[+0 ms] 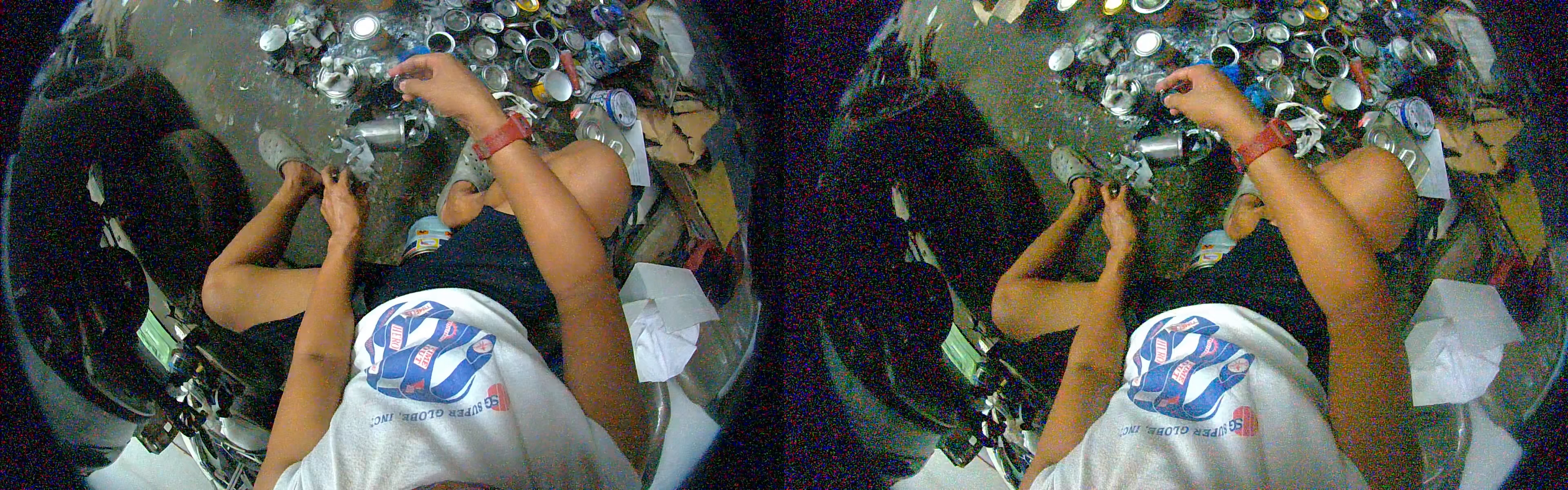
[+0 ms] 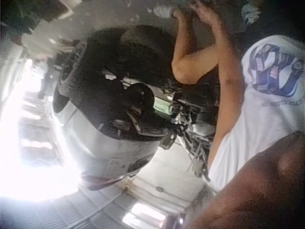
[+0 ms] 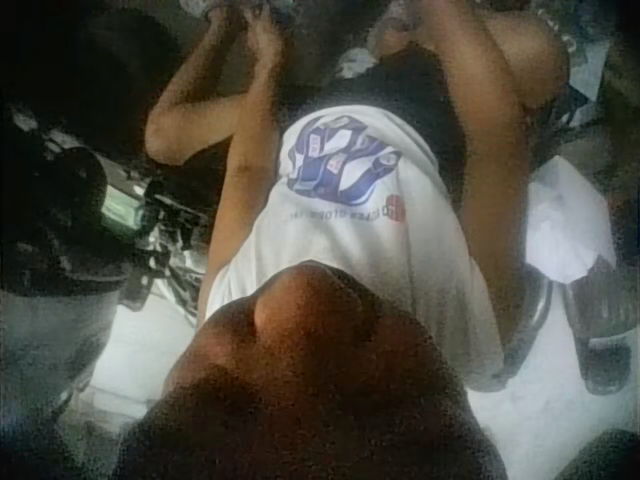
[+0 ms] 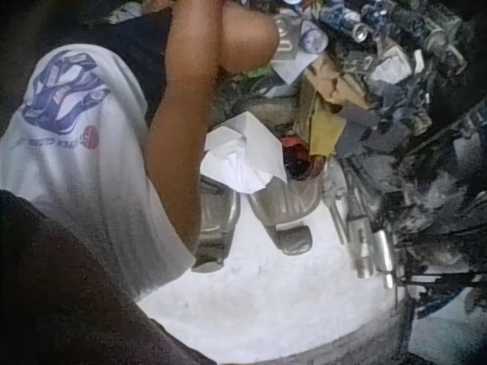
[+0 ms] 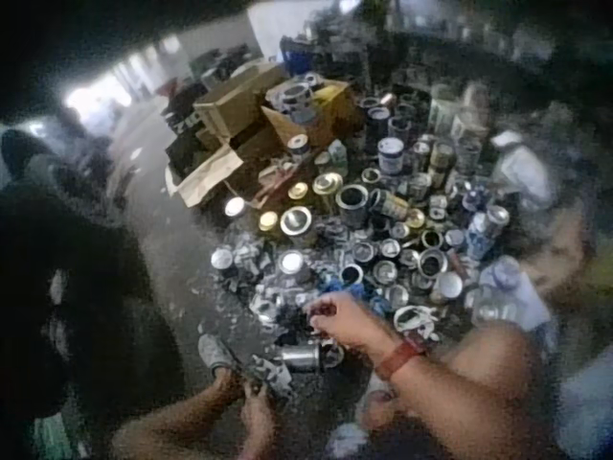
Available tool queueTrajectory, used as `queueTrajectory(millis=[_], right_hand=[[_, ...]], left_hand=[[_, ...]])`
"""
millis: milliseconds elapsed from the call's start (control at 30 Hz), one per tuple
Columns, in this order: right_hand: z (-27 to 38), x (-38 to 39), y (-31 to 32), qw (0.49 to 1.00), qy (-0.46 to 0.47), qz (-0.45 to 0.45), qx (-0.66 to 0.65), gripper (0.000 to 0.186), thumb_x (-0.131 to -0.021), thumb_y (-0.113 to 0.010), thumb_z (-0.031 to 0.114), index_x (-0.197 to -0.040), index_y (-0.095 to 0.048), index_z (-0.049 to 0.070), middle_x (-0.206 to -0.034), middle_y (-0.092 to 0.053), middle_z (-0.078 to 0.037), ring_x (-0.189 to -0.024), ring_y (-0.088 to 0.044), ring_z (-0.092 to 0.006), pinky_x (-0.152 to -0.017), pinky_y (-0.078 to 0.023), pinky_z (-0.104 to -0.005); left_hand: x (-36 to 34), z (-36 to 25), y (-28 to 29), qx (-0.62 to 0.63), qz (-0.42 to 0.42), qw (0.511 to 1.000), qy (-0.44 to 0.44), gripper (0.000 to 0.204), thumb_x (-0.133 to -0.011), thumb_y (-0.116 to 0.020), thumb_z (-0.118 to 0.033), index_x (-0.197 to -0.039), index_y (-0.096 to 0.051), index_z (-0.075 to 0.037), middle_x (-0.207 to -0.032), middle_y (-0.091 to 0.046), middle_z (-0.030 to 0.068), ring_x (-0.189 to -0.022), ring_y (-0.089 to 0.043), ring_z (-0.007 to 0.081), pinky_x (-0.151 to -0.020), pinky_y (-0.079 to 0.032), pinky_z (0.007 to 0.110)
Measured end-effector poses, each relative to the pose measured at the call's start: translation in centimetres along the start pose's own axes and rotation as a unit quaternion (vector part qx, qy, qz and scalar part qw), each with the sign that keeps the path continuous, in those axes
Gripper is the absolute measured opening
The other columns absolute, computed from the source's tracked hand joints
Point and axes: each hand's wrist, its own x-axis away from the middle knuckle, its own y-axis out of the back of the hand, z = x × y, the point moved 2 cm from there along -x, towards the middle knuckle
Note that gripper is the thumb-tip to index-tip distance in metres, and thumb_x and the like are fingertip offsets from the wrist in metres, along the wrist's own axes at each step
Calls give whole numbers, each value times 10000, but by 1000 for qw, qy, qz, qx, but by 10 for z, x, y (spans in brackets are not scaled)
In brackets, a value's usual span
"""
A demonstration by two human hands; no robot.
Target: The person sits on the floor and sorts through a large pile of metal cans and debris. They pick up individual cans, inspect them, and place them back into the pile or set them aside.
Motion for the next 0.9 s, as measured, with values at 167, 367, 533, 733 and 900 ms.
queueTrajectory(millis=[167, 367, 533, 733, 900], right_hand=[[-2, -3, -1, 999, 26, -28, 2, 337, -849, -809, 208, -1167, -791, 98, -913, -781, -93, -829, -730, -181, -775, -579, -337], [13, 4, -1, 996, 44, -41, 66, 339, -837, -849, 221, -1146, -788, 94, -1024, -762, -68, -959, -685, -174, -891, -545, -355], [12, 4, 4, 984, 104, -88, 114, 286, -814, -834, 214, -1074, -786, 105, -1004, -750, -88, -937, -690, -214, -883, -551, -370], [30, 11, 0, 982, 79, -118, 126, 267, -840, -794, 188, -1092, -777, 103, -1034, -763, -121, -908, -707, -242, -858, -572, -385], [12, 8, -9, 987, 82, -83, 111, 309, -885, -793, 163, -1188, -759, 110, -1022, -769, -66, -814, -688, -158, -768, -573, -346]], left_hand=[[-2, 2, -2, -19, 9, 1000, -4, 421, -828, -778, -111, -1236, -676, -102, -1502, -485, 215, -1167, -650, 467, -929, -564, 539], [2, -3, 7, -8, 1, 1000, -26, 529, -805, -811, -132, -1314, -665, -116, -1531, -471, 213, -1235, -618, 451, -952, -564, 524], [3, 1, 5, 16, -49, 997, -65, 521, -808, -822, -142, -1303, -666, -93, -1510, -502, 207, -1289, -581, 449, -989, -550, 517], [-13, 40, -9, 173, -44, 978, -103, 405, -860, -782, -110, -1243, -671, -42, -1479, -550, 180, -1297, -588, 397, -1066, -499, 454], [-28, 44, 1, 388, 109, 907, 122, 397, -1078, -574, -311, -1331, -595, -6, -1178, -703, 145, -1101, -661, 270, -945, -501, 389]])
